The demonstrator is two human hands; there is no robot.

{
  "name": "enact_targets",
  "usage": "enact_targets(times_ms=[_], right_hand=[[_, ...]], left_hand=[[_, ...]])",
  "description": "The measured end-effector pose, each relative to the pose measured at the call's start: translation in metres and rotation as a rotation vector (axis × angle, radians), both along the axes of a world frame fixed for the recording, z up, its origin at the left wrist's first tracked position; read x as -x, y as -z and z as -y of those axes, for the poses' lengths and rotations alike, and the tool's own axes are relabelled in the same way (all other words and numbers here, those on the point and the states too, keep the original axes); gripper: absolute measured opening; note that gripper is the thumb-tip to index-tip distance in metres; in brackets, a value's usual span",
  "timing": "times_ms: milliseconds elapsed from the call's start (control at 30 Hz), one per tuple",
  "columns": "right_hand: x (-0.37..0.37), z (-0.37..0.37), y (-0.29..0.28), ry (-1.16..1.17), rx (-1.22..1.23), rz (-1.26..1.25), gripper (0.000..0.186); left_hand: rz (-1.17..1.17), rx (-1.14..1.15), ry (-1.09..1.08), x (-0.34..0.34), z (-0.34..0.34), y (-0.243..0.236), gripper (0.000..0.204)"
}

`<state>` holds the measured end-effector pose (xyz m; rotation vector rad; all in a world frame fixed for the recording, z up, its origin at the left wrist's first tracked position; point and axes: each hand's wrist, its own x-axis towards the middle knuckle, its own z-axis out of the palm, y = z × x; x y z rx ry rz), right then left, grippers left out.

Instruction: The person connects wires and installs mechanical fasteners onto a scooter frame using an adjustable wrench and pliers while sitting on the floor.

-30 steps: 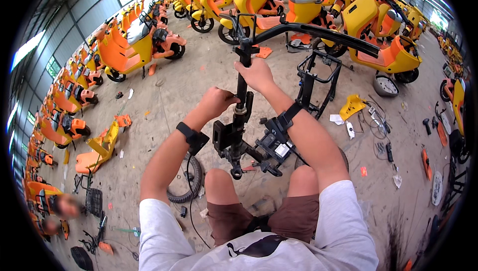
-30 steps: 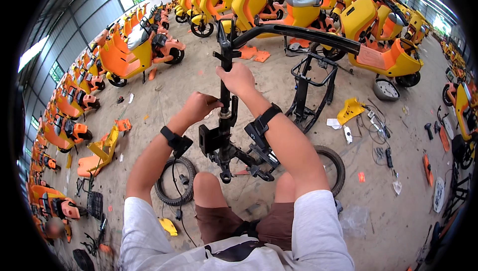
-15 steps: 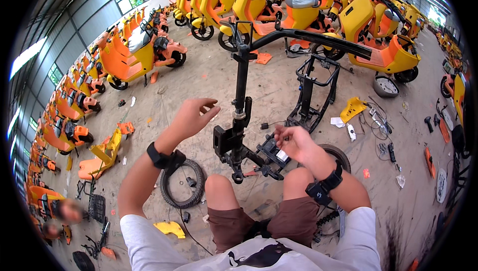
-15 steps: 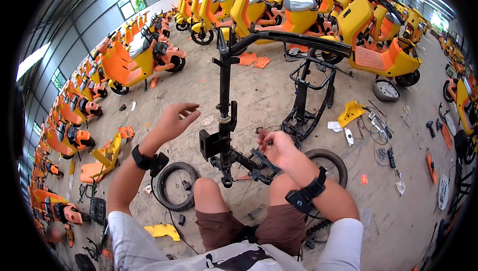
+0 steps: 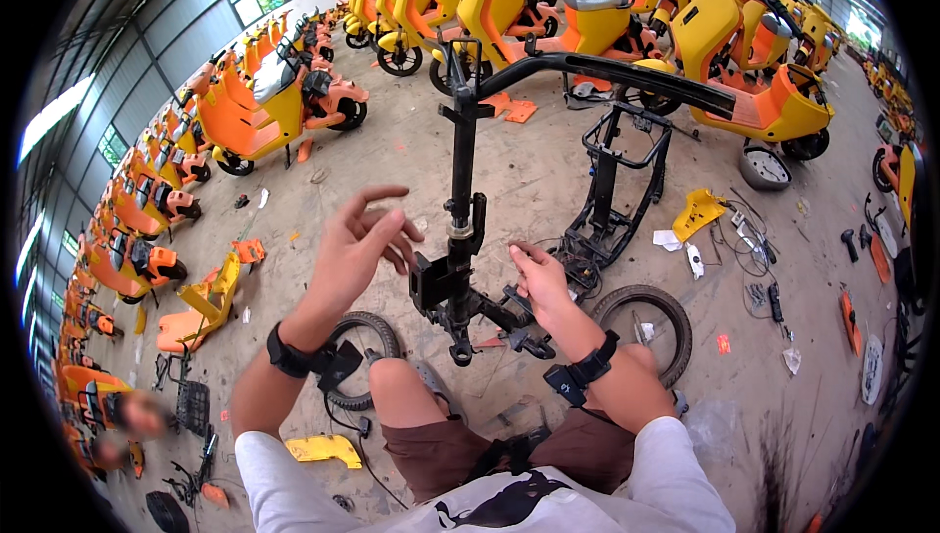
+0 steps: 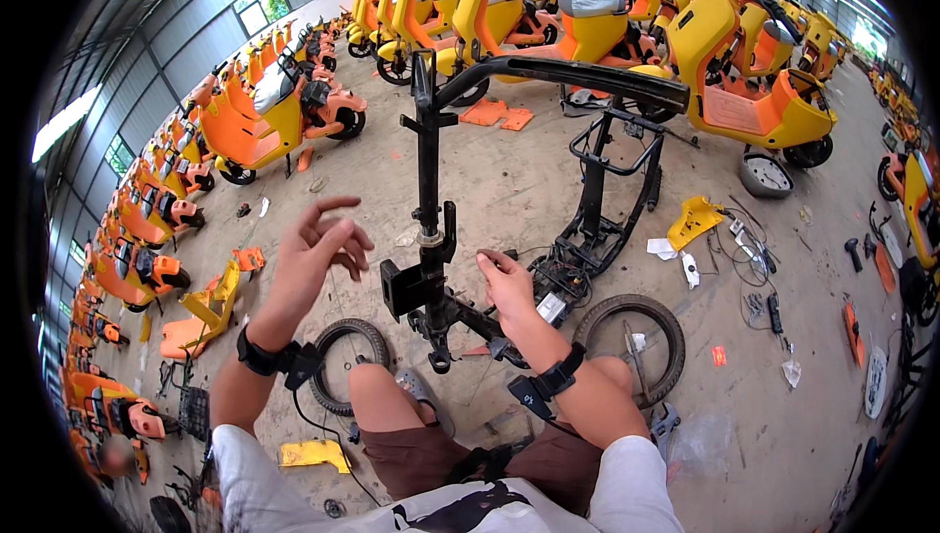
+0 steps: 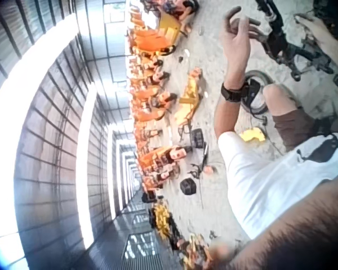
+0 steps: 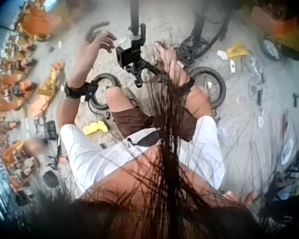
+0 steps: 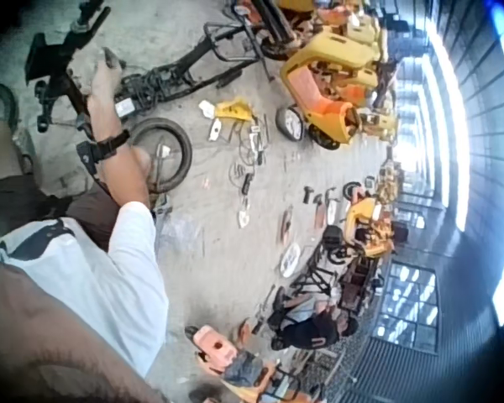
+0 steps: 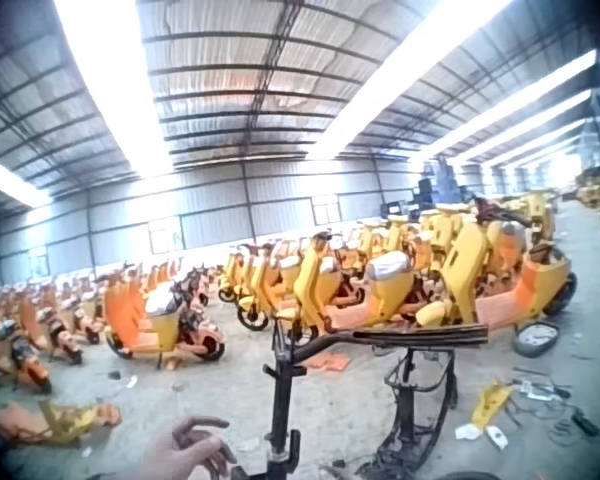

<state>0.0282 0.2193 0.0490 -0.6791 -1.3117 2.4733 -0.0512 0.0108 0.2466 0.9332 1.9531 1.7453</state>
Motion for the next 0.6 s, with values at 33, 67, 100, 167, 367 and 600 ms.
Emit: enact_targets(times_ms=[33,67,100,167,367,600], right_hand=[[0.001,-0.001,0.003,0.026,0.038,-0.024,0.027],[0.003,-0.001,0.007,0.055,0.076,-0.047,0.026],[0.004,-0.002,0.009,0.083,0.113,-0.070,0.025],[0.008,0.002,0.009,0.080,0.141,-0.054,0.026],[0.007,-0.005,0.011,0.022,0.115,-0.067,0.028],[0.008,-0.016,0.020,0.092,0.143,-0.085,0.029]], left_hand=[[-0.156,-0.001,0.048,0.001,-0.011,-0.014,0.036],[-0.336,0.026,0.049,-0.006,-0.025,-0.033,0.038],[-0.517,0.050,0.052,-0.015,-0.042,-0.050,0.041],[-0.974,-0.033,0.124,-0.024,-0.074,-0.074,0.050],[-1.537,-0.359,0.416,-0.084,-0.192,-0.106,0.067],[-1.750,-0.044,0.411,-0.103,-0.226,-0.093,0.042]])
